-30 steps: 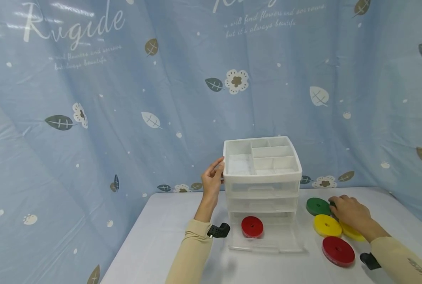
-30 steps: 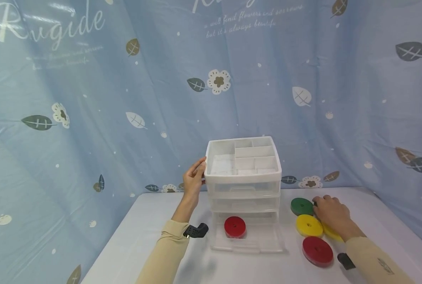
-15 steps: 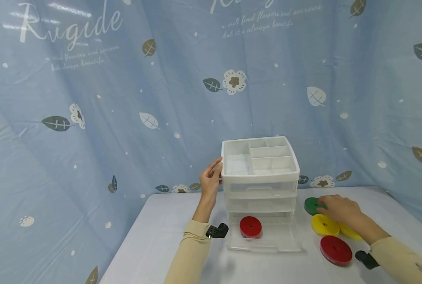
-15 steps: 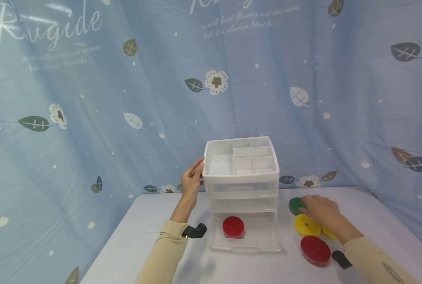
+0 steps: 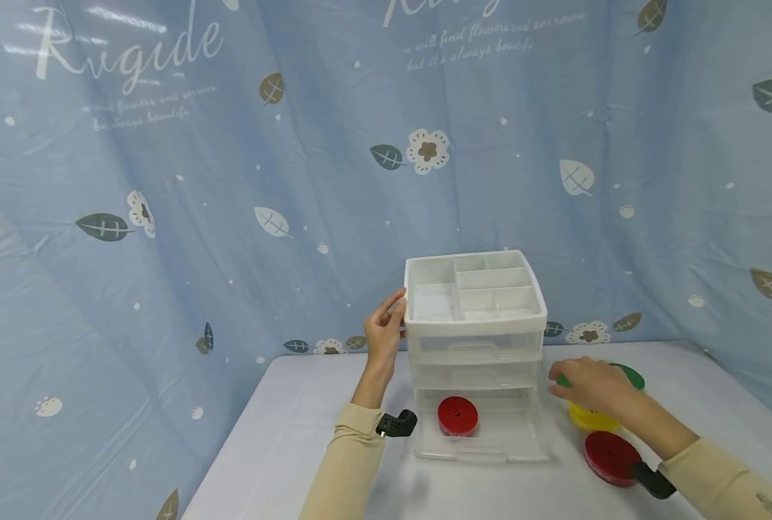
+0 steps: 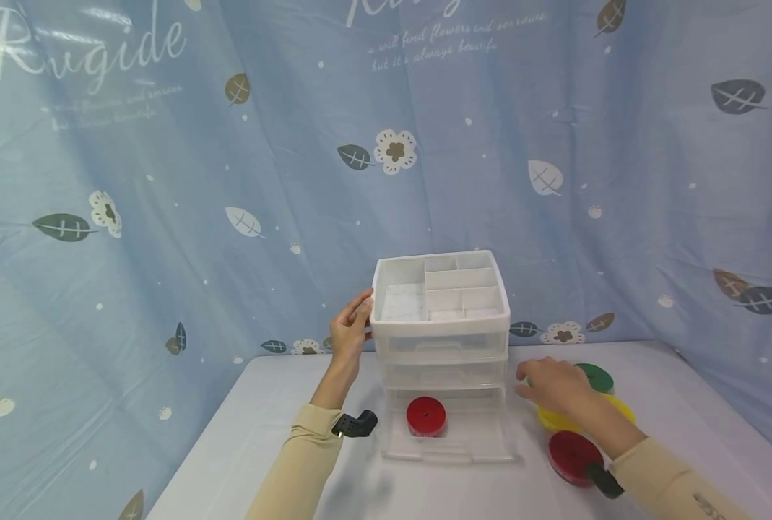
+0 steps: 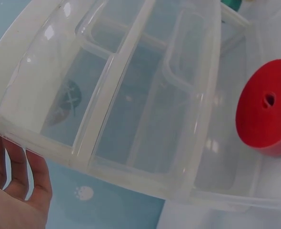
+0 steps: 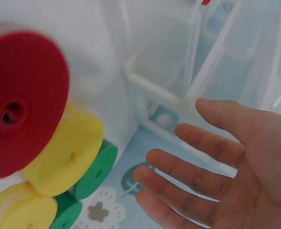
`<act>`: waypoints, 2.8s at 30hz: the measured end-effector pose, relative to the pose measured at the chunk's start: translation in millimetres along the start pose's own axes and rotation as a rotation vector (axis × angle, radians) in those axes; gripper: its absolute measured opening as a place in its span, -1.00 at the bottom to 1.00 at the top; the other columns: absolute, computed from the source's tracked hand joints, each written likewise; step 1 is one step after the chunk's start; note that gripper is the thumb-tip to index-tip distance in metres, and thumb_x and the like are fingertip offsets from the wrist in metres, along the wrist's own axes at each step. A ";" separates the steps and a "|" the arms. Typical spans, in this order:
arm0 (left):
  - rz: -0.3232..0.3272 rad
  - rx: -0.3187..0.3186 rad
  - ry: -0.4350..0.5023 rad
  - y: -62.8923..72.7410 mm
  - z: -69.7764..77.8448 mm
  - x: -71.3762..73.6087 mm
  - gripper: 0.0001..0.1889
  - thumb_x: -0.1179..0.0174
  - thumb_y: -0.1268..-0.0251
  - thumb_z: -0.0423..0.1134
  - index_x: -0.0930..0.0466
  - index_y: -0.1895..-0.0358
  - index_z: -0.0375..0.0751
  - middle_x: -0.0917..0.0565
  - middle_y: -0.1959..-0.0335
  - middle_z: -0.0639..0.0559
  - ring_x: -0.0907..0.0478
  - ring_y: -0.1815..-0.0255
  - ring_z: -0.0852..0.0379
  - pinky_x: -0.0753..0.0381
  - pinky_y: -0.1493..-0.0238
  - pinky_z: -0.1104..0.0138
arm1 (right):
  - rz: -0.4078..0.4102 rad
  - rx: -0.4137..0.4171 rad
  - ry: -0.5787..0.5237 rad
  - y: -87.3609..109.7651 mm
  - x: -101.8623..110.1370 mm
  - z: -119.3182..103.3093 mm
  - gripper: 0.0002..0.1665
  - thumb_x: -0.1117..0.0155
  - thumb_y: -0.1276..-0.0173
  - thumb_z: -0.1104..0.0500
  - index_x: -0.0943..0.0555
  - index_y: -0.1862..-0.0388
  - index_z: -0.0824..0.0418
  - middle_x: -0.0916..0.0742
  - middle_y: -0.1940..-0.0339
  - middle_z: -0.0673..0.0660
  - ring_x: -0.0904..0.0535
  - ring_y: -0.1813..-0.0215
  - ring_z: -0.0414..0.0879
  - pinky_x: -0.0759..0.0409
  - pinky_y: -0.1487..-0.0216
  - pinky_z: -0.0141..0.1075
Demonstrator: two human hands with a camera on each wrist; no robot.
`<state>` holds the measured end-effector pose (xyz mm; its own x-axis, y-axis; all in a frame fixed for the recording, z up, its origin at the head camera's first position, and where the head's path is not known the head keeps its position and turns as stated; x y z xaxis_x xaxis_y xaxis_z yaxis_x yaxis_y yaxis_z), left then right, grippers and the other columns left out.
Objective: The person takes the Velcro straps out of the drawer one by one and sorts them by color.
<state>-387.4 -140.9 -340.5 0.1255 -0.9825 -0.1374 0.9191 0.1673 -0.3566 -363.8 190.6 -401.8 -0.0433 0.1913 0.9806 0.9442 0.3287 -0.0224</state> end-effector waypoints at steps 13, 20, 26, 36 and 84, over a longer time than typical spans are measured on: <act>-0.022 -0.012 -0.009 2.5 -0.5 -0.7 -0.65 -0.16 -0.45 -0.13 -0.61 -0.22 -0.07 -0.53 0.16 -0.57 -0.56 0.41 0.28 -0.65 0.35 0.32 | 0.106 0.074 0.020 3.1 2.2 -44.9 -0.76 -0.45 -0.21 -0.02 -0.67 0.27 0.09 -0.74 0.37 0.02 -0.52 0.43 -0.15 -0.60 0.42 -0.23; -0.007 -0.017 -0.005 -12.0 -26.1 2.1 -0.64 -0.18 -0.43 -0.09 -0.60 -0.23 -0.01 -0.60 0.17 -0.47 -0.58 0.40 0.29 -0.65 0.37 0.31 | 0.145 0.110 -0.027 1.5 -3.4 -66.3 -0.73 -0.50 -0.15 -0.01 -0.69 0.26 0.10 -0.75 0.34 0.02 -0.56 0.44 -0.17 -0.57 0.48 -0.28; 0.018 -0.037 -0.026 -15.3 -31.0 2.5 -0.62 -0.21 -0.39 0.00 -0.62 -0.21 0.05 -0.63 0.18 -0.40 -0.58 0.38 0.28 -0.63 0.38 0.35 | 0.176 0.146 -0.039 -3.3 -11.3 -83.3 -0.76 -0.52 -0.12 0.01 -0.71 0.31 0.09 -0.75 0.35 0.02 -0.57 0.41 -0.17 -0.58 0.46 -0.31; 0.025 -0.071 -0.025 -16.2 -29.5 2.9 -0.63 -0.25 -0.34 0.04 -0.66 -0.16 0.09 -0.64 0.38 0.01 -0.55 0.38 0.26 -0.58 0.40 0.39 | 0.153 0.129 -0.140 -16.5 -30.6 -103.1 -0.72 -0.54 -0.11 0.05 -0.75 0.22 0.12 -0.78 0.30 0.08 -0.63 0.32 -0.13 -0.69 0.28 -0.24; -0.124 -0.125 -0.111 -3.0 -0.7 -3.1 -0.57 -0.13 -0.47 -0.12 -0.50 -0.32 -0.14 -0.53 0.13 -0.50 -0.42 0.44 0.21 -0.48 0.36 0.43 | 0.174 0.097 -0.129 -37.4 -82.9 -162.7 -0.54 -0.67 0.10 0.07 -0.68 0.22 0.17 -0.71 0.35 0.09 -0.57 0.30 -0.02 -0.61 0.29 -0.07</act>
<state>-390.8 -138.3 -339.7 0.0613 -0.9980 0.0152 0.8777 0.0467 -0.4769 -342.3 11.9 -450.6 0.0700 0.3673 0.9275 0.9057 0.3664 -0.2134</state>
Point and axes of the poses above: each hand's wrist, its own y-axis away from the middle knuckle, its own x-axis out of the back of the hand, z = x × y, the point moved 6 cm from there along -y, towards the middle knuckle
